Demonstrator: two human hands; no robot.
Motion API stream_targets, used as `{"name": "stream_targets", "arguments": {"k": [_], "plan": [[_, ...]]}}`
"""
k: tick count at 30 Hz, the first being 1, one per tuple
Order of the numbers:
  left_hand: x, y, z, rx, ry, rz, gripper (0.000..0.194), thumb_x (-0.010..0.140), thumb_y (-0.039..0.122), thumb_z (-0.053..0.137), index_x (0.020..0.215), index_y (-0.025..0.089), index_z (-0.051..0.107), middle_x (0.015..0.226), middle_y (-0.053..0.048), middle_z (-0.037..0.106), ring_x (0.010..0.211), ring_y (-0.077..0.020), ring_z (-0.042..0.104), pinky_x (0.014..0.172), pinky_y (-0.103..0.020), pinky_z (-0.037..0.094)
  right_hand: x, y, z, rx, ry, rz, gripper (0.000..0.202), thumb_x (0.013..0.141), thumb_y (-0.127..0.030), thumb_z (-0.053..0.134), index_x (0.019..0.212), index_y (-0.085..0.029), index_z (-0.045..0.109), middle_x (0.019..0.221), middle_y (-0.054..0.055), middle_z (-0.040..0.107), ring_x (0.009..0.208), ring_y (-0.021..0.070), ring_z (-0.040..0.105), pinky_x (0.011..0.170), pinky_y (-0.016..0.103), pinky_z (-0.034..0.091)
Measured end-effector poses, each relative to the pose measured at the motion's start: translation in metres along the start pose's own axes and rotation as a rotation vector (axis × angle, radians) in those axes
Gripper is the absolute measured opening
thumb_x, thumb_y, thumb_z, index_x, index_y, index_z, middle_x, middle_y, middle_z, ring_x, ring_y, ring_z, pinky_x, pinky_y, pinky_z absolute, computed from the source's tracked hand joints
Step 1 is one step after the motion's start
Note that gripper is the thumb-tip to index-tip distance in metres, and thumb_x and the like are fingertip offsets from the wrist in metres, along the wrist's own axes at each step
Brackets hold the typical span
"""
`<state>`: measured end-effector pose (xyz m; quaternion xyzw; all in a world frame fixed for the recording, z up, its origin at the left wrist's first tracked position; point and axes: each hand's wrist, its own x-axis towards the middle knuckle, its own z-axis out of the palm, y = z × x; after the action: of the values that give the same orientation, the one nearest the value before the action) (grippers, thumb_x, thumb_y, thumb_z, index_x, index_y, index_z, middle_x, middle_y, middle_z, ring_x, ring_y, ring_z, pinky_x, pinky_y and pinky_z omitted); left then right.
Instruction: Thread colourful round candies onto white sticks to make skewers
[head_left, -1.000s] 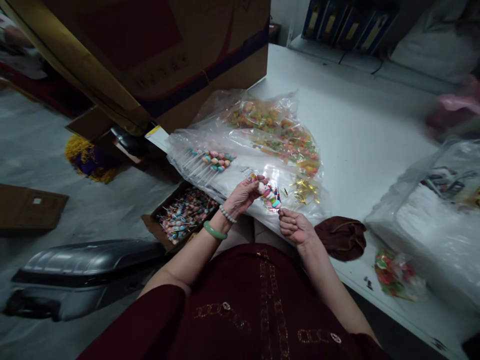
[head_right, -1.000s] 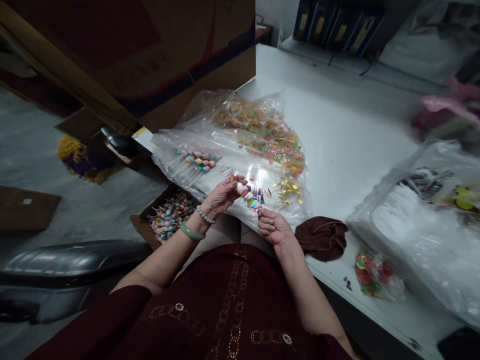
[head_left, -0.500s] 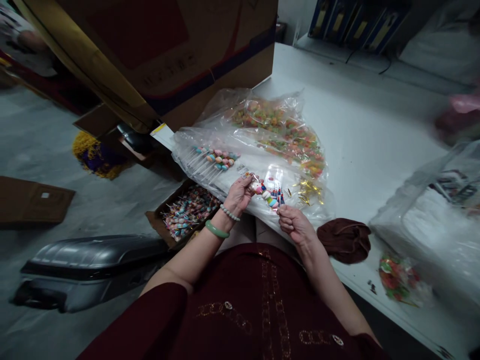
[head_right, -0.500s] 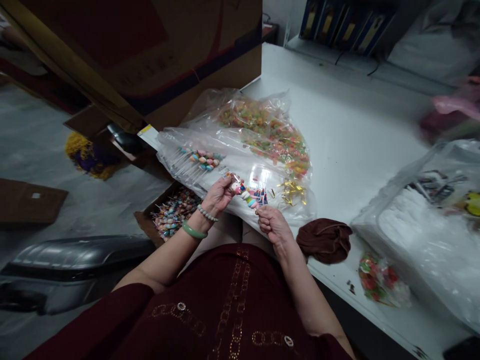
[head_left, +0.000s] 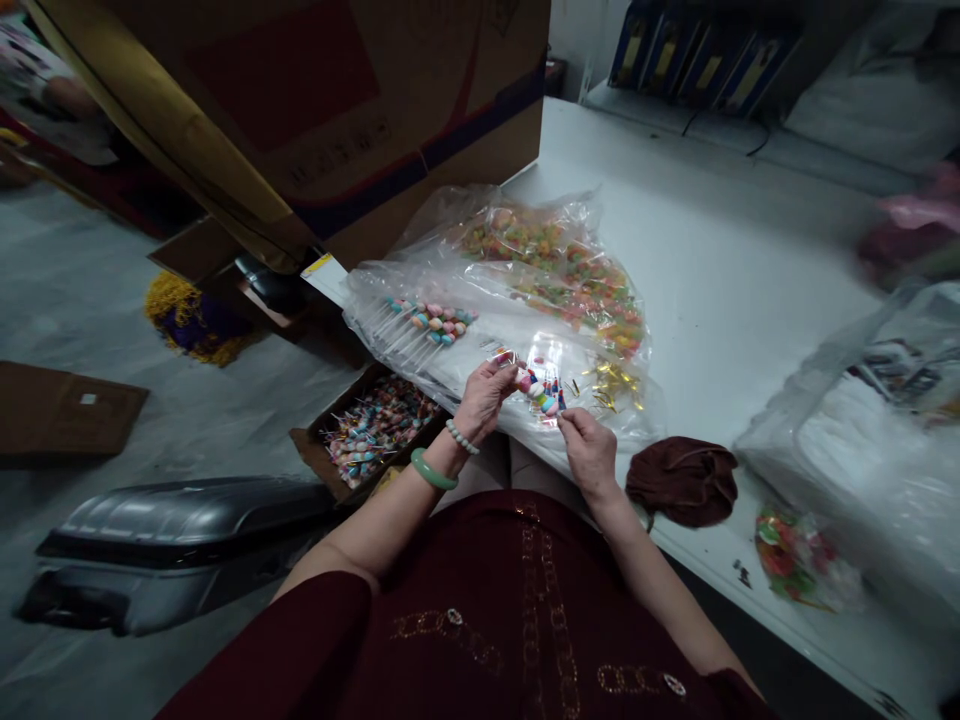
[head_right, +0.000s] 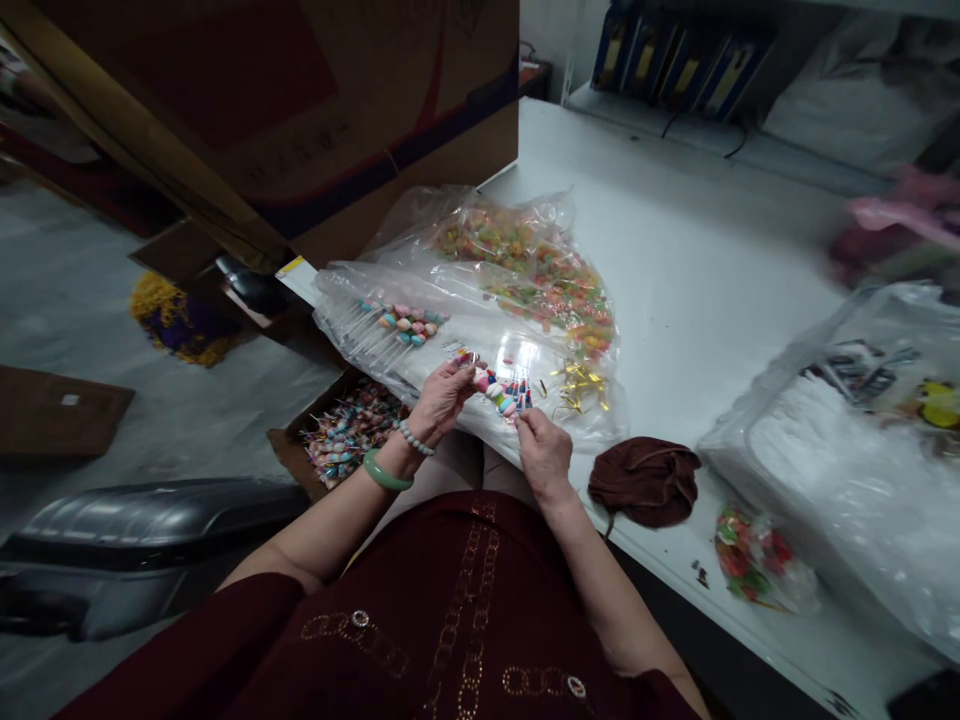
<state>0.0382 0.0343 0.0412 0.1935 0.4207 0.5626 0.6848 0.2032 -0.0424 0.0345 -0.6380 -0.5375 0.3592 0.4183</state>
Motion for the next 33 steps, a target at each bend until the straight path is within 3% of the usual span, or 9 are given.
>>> {"name": "stream_targets", "arguments": {"k": [3, 6, 10, 14, 17, 20, 26, 33], "plan": [[0.001, 0.001, 0.001, -0.027, -0.013, -0.071, 0.027, 0.068, 0.022, 0.081, 0.086, 0.013, 0.063, 0.073, 0.001, 0.067, 0.055, -0.0059, 0.058, 0.06, -0.019, 0.048, -0.009, 0.001, 0.002, -0.305, 0.011, -0.21, 0.019, 0.085, -0.03, 0.054, 0.077, -0.023, 0.07, 0.061, 0.005, 0.057, 0.06, 0.015, 0.045, 0.058, 0.028, 0.029], [0.0, 0.002, -0.001, -0.025, -0.035, -0.115, 0.025, 0.07, 0.025, 0.081, 0.084, 0.012, 0.064, 0.069, 0.001, 0.065, 0.055, -0.0061, 0.057, 0.059, -0.019, 0.048, -0.014, 0.005, 0.008, -0.336, -0.023, -0.209, 0.019, 0.086, -0.028, 0.053, 0.084, -0.023, 0.072, 0.063, 0.006, 0.058, 0.06, 0.0156, 0.047, 0.058, 0.028, 0.029], [-0.004, -0.003, -0.004, 0.057, -0.062, -0.062, 0.035, 0.065, 0.03, 0.084, 0.089, 0.011, 0.068, 0.069, -0.001, 0.066, 0.059, -0.008, 0.06, 0.063, -0.021, 0.049, -0.008, 0.008, 0.012, 0.054, -0.097, 0.061, 0.015, 0.081, -0.032, 0.059, 0.087, -0.024, 0.07, 0.061, 0.0, 0.055, 0.054, 0.012, 0.044, 0.051, 0.023, 0.03], [-0.008, -0.01, -0.003, 0.089, -0.115, -0.049, 0.04, 0.061, 0.034, 0.086, 0.085, 0.01, 0.066, 0.072, -0.002, 0.067, 0.063, -0.0091, 0.062, 0.066, -0.021, 0.05, 0.004, 0.007, 0.01, 0.713, -0.363, 0.442, 0.016, 0.069, -0.03, 0.071, 0.076, -0.017, 0.063, 0.054, -0.007, 0.043, 0.039, 0.0029, 0.025, 0.037, 0.017, 0.016], [-0.011, -0.011, -0.001, 0.088, -0.149, -0.116, 0.04, 0.063, 0.036, 0.085, 0.086, 0.011, 0.064, 0.075, -0.003, 0.068, 0.068, -0.0126, 0.066, 0.069, -0.025, 0.052, 0.007, 0.011, 0.008, 0.986, -0.568, 0.631, 0.021, 0.068, -0.027, 0.075, 0.075, -0.015, 0.06, 0.047, -0.011, 0.037, 0.036, 0.0007, 0.016, 0.033, 0.015, 0.013], [-0.012, -0.008, -0.003, 0.08, -0.156, -0.161, 0.04, 0.066, 0.039, 0.083, 0.087, 0.011, 0.064, 0.075, -0.004, 0.068, 0.07, -0.0154, 0.068, 0.069, -0.026, 0.053, 0.005, 0.02, 0.009, 1.067, -0.656, 0.715, 0.019, 0.075, -0.03, 0.071, 0.079, -0.015, 0.059, 0.04, -0.014, 0.027, 0.033, 0.0018, 0.012, 0.032, 0.014, 0.015], [-0.005, -0.005, -0.009, 0.052, -0.079, -0.134, 0.031, 0.068, 0.031, 0.083, 0.086, 0.013, 0.065, 0.068, -0.001, 0.065, 0.065, -0.0121, 0.066, 0.064, -0.022, 0.051, 0.005, 0.031, 0.012, 1.034, -0.632, 0.749, 0.016, 0.076, -0.025, 0.07, 0.08, -0.015, 0.058, 0.04, -0.013, 0.031, 0.032, 0.0011, 0.015, 0.033, 0.012, 0.017], [-0.003, -0.009, -0.009, -0.026, 0.032, -0.057, 0.029, 0.071, 0.032, 0.08, 0.083, 0.013, 0.064, 0.067, 0.0, 0.064, 0.065, -0.011, 0.066, 0.061, -0.019, 0.05, 0.011, 0.031, 0.015, 1.053, -0.681, 0.785, 0.017, 0.078, -0.025, 0.07, 0.079, -0.015, 0.057, 0.04, -0.014, 0.03, 0.032, 0.001, 0.013, 0.033, 0.011, 0.017]]}}
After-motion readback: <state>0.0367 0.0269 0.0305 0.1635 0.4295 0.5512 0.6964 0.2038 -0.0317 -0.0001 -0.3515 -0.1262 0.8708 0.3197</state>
